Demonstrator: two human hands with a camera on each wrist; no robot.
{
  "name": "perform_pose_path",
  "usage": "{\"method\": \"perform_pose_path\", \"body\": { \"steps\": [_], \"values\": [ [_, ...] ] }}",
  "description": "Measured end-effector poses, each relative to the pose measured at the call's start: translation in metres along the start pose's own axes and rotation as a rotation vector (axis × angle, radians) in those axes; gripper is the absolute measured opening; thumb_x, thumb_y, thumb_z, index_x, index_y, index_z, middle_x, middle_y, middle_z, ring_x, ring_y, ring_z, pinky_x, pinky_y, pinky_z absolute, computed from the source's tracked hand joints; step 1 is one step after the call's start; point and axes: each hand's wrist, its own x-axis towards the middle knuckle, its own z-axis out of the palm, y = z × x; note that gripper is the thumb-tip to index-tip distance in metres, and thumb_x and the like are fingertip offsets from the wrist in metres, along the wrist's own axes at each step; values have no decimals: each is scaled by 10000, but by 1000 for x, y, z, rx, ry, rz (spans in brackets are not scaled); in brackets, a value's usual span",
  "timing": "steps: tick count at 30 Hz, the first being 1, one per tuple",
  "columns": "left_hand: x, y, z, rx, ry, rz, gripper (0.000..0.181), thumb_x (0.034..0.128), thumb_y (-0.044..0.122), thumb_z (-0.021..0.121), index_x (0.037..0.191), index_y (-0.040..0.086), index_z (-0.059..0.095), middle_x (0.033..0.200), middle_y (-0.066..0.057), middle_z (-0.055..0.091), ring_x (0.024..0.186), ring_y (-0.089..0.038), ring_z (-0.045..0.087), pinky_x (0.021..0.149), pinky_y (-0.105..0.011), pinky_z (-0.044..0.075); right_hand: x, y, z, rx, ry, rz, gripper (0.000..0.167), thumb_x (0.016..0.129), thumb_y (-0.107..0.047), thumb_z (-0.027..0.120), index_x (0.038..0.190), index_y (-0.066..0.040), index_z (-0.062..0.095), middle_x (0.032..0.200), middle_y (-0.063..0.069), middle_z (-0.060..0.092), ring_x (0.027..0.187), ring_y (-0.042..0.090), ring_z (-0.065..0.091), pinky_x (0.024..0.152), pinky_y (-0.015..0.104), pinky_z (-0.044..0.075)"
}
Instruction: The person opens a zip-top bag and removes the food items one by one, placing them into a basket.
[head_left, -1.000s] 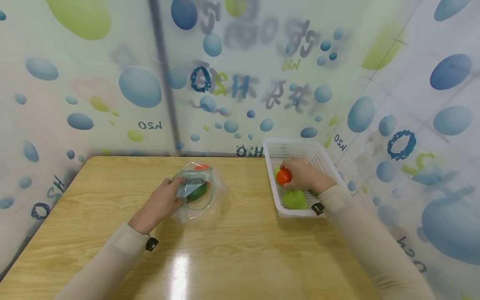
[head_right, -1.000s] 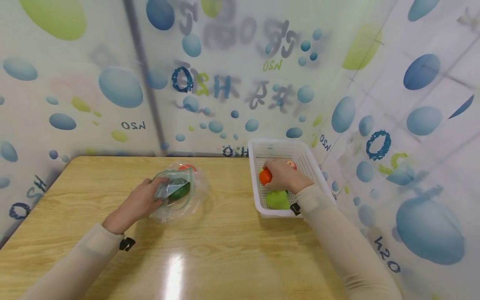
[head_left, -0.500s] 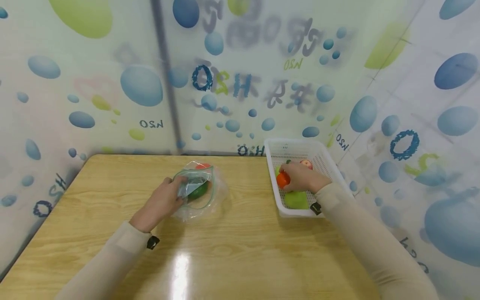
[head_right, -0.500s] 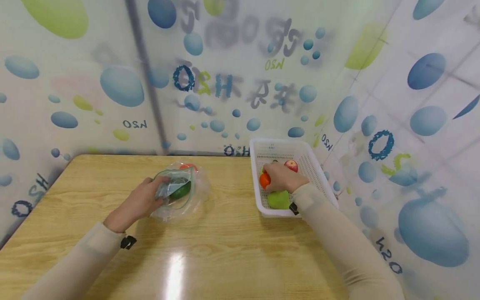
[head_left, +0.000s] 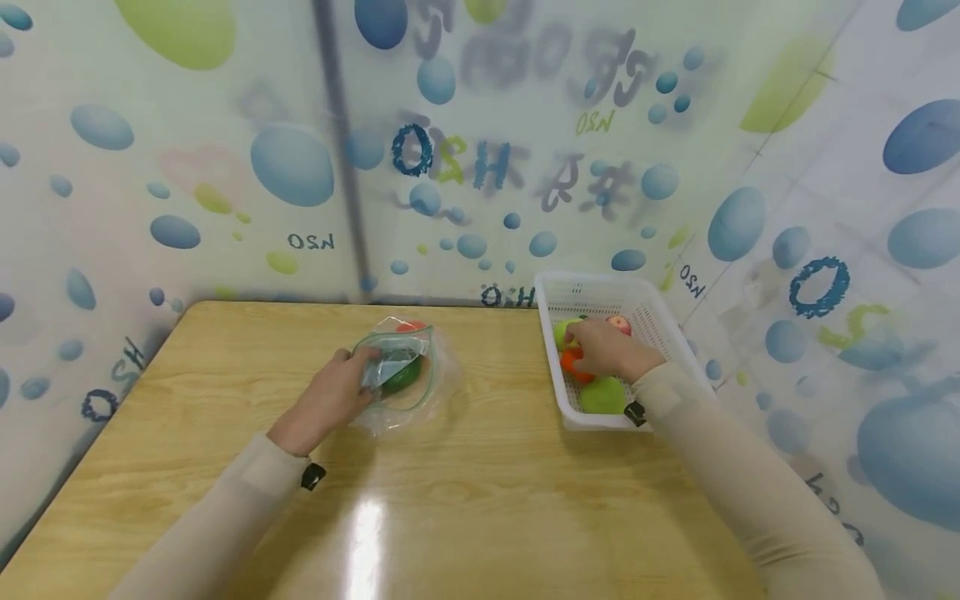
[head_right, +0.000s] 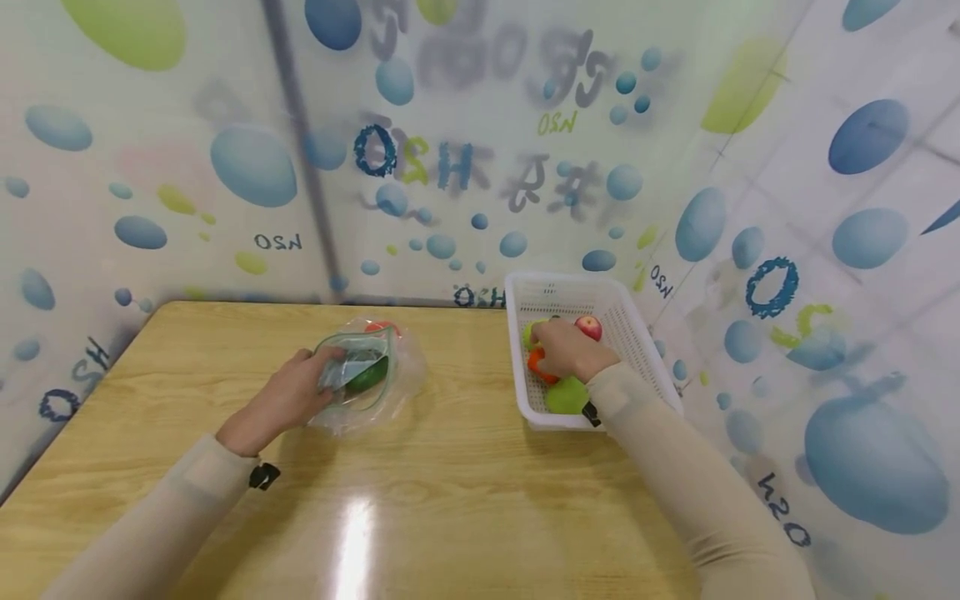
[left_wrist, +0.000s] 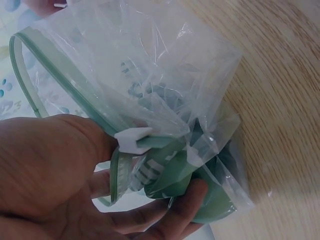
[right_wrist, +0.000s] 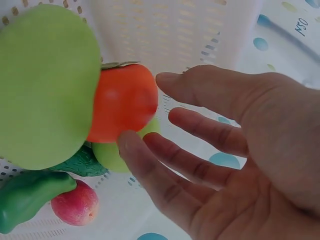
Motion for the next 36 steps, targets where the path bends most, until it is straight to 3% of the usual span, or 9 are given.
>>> {"method": "perform_pose_path", "body": {
  "steps": [11,15,19,23,27,32,36],
  "values": [
    [-2,2,-2,-8,6,12,641,970,-29,839,1555,-78,582,1294,-470,652,1033,-503,761,827,-606,691,-6,-7,-8,-1,67,22,455,1057,-138,814,1481,7,730,1450,218,775,1175,336,684,1127,524,636],
    [-1,1,-2,-3,0,6,645,972,-15,852,1556,-69,585,1294,-465,653,1039,-503,759,839,-616,689,-9,-13,-11,0,119,-15,430,1057,-140,798,1456,9,740,1448,233,779,1260,384,725,1163,582,622],
    [-1,1,-1,-2,-10,-4,649,973,-12,855,1561,-64,585,1308,-465,651,1052,-503,759,855,-618,688,-11,-25,-14,-7,156,-24,409,1083,-143,774,1470,-15,739,1456,221,778,1331,415,737,1169,588,621],
    [0,2,-2,-12,-29,-18,657,976,-2,850,1572,-64,579,1328,-468,649,1056,-490,756,858,-605,686,-14,-45,-19,5,209,-26,384,1109,-162,764,1470,-32,746,1410,209,787,1265,395,763,1108,551,663],
    [1,3,-1,-5,-38,-41,646,1005,89,862,1577,-39,591,1358,-468,651,1073,-537,742,858,-630,671,-15,-65,-18,57,319,-114,321,1117,-159,766,1403,-13,766,1324,212,801,1194,379,797,1059,524,691],
    [2,6,1,10,-29,-66,683,1017,211,903,1583,-22,601,1416,-486,639,1129,-634,709,902,-709,656,-15,-92,-8,123,465,-309,257,1096,-96,786,1324,23,777,1240,215,810,1101,379,827,976,513,709],
    [2,9,2,11,-33,-85,705,1013,223,920,1591,-20,598,1441,-481,631,1143,-623,707,915,-704,658,-14,-116,0,156,513,-416,246,1100,-88,783,1328,4,781,1232,188,801,1076,355,817,945,474,705]
  ]
}}
